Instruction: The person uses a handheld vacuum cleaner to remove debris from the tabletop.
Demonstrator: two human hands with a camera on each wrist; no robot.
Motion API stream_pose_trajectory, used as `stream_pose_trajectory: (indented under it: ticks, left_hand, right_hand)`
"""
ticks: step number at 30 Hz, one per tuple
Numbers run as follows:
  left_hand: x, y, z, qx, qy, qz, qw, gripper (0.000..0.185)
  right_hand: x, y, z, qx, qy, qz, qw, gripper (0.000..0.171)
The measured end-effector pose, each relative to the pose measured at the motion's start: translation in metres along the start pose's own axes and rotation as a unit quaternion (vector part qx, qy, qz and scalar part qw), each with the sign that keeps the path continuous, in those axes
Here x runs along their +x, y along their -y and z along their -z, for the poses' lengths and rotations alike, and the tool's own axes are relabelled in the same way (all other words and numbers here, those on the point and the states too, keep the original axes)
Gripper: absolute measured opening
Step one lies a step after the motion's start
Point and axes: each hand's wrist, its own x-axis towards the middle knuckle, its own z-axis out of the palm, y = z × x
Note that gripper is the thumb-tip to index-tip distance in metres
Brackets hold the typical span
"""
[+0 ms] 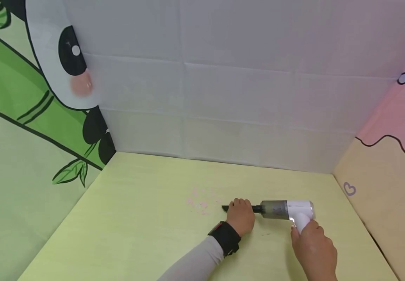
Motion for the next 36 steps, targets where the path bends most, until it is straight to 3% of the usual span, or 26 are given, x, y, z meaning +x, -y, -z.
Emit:
stream_pose_trajectory:
  ticks: [4, 12, 21, 26, 32, 36]
  left_hand:
    - [0.006, -0.003, -0.003, -0.007, 0.005, 0.002, 1.0000, 0.038]
    - [0.016, 0.002, -0.001, -0.005, -0.049, -0.036, 0.9981, 0.026]
    - [0.023, 0.008, -0.012, -0.001, -0.054, -0.032, 0.9980, 0.027]
    - [0.027, -0.002, -0.011, -0.006, -0.055, -0.019, 0.9983, 0.028]
    - [0.032, -0.021, 0.007, -0.019, -0.029, -0.029, 0.9990, 0.027]
    - [0.040, -0.035, 0.017, -0.027, -0.041, -0.045, 0.9978, 0.024]
  right_hand:
    - [0.002, -0.002, -0.001, 0.000, -0.014, 0.004, 1.000, 0.051]
    - [0.006, 0.004, -0.004, -0.011, -0.089, 0.010, 0.996, 0.048]
    - [0.012, 0.011, -0.007, -0.007, -0.058, 0.005, 0.998, 0.049]
    - [0.016, 0.006, 0.001, -0.011, -0.045, 0.001, 0.999, 0.049]
    - [0.023, -0.011, 0.021, -0.020, -0.017, -0.014, 1.000, 0.053]
    - [0.025, -0.019, 0.034, -0.028, -0.056, -0.022, 0.998, 0.050]
